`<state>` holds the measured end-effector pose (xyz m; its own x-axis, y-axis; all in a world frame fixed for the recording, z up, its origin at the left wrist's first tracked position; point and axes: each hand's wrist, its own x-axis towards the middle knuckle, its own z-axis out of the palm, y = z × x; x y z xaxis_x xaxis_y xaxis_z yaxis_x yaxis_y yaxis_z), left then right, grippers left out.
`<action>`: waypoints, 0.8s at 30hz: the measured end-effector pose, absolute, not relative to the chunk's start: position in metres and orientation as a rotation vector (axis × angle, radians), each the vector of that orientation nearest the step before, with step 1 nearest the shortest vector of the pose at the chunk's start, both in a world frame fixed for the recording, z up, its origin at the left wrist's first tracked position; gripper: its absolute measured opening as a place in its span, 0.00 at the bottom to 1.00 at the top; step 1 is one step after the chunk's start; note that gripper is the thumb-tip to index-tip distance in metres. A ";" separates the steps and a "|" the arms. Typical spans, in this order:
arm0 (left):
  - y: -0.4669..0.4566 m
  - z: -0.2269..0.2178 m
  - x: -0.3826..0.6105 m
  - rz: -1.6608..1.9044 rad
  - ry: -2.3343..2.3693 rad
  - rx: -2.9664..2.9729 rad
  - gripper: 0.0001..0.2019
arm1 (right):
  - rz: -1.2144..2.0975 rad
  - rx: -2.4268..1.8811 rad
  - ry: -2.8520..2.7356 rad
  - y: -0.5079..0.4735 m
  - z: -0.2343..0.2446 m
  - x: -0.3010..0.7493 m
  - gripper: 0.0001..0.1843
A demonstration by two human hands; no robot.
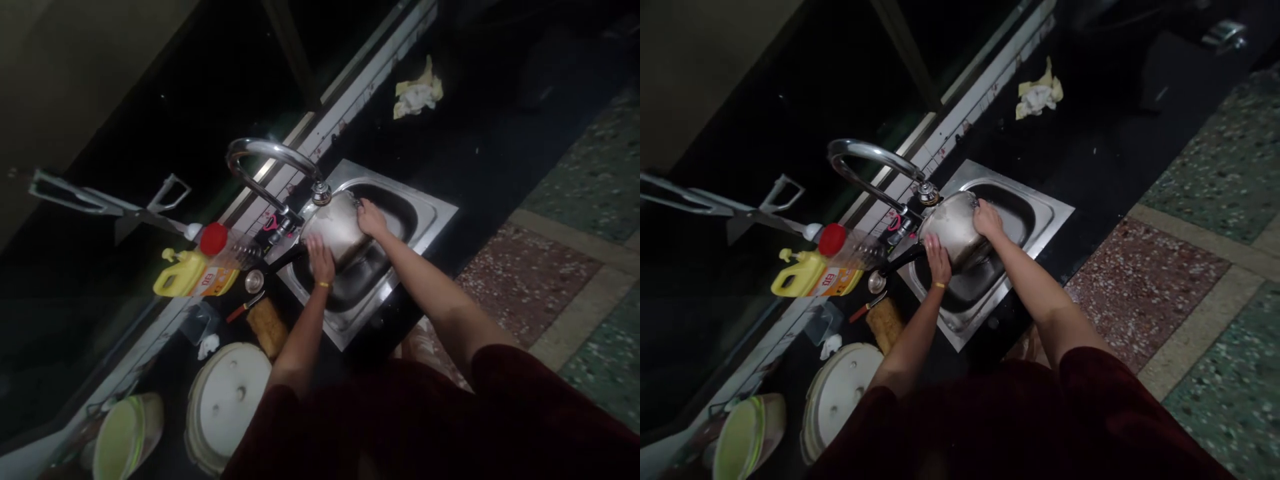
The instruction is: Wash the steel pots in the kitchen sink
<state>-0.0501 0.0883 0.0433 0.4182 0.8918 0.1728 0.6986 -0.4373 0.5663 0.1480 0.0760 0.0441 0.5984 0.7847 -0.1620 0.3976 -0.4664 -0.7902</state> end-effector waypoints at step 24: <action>0.088 0.002 -0.058 0.832 1.250 1.948 0.29 | 0.231 -1.762 -2.123 0.057 0.083 0.082 0.31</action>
